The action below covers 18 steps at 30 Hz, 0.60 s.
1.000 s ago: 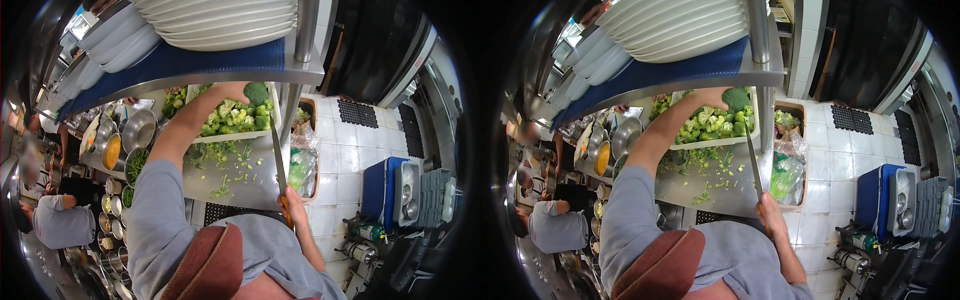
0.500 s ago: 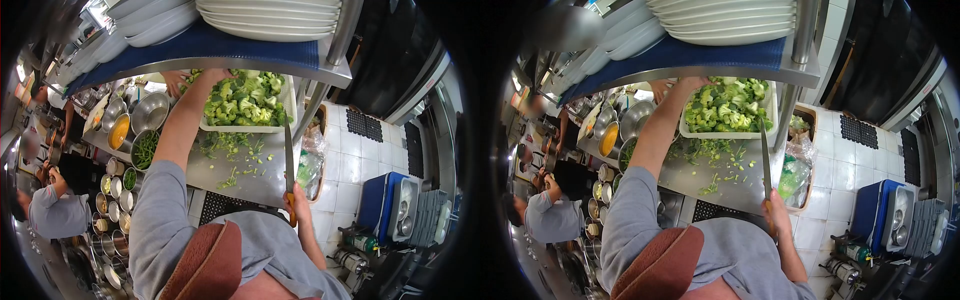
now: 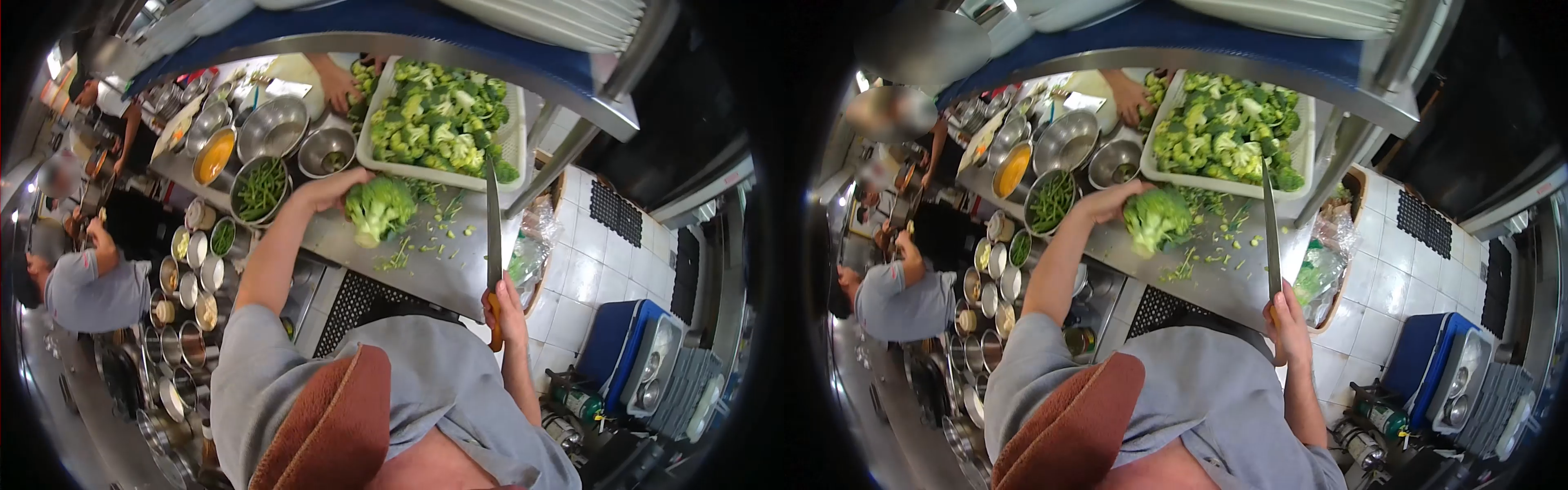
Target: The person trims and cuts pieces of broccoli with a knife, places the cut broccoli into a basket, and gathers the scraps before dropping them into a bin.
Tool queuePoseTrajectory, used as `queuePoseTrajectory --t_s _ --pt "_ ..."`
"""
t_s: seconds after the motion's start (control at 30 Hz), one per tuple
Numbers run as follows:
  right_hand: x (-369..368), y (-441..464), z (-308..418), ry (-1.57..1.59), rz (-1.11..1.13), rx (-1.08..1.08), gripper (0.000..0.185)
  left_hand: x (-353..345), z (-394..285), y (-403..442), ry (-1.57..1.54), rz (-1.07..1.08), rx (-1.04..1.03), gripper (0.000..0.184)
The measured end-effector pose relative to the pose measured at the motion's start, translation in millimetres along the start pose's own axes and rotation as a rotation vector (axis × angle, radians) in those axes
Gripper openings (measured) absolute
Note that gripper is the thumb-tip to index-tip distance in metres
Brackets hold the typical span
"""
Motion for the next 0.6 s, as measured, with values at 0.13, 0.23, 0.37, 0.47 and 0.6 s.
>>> queuePoseTrajectory --t_s 0.13,0.23,0.37,0.47,0.6 --pt "-13.1 11.4 17.9 -0.271 0.054 0.031 0.056 -3.5 62.6 -3.7 -0.041 -0.164 0.034 0.058" --pt "-24.3 27.7 23.8 -0.45 0.104 0.062 0.045 -11.1 85.7 -2.0 0.105 -0.55 -0.23 0.061" --pt "-37.4 49.3 19.1 -0.491 0.14 0.12 0.04 -46.6 90.1 -15.3 0.338 -0.853 -0.652 0.063" --pt "-52.4 55.9 25.1 -0.429 0.221 0.136 0.035 -48.6 92.5 -18.5 0.686 -0.896 -0.714 0.065" --pt "-62.6 61.5 33.0 -0.531 0.214 0.184 0.022 -50.0 96.4 -32.3 0.369 -0.769 -0.668 0.078"
Point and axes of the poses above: each hand's wrist, its own y-axis towards the middle knuckle, its own x-axis out of the back of the hand, z = x × y, the point moved 1 cm from there along y, towards the middle knuckle, and after that the axes turned 15 degrees about -y, right-handed, at the moved point
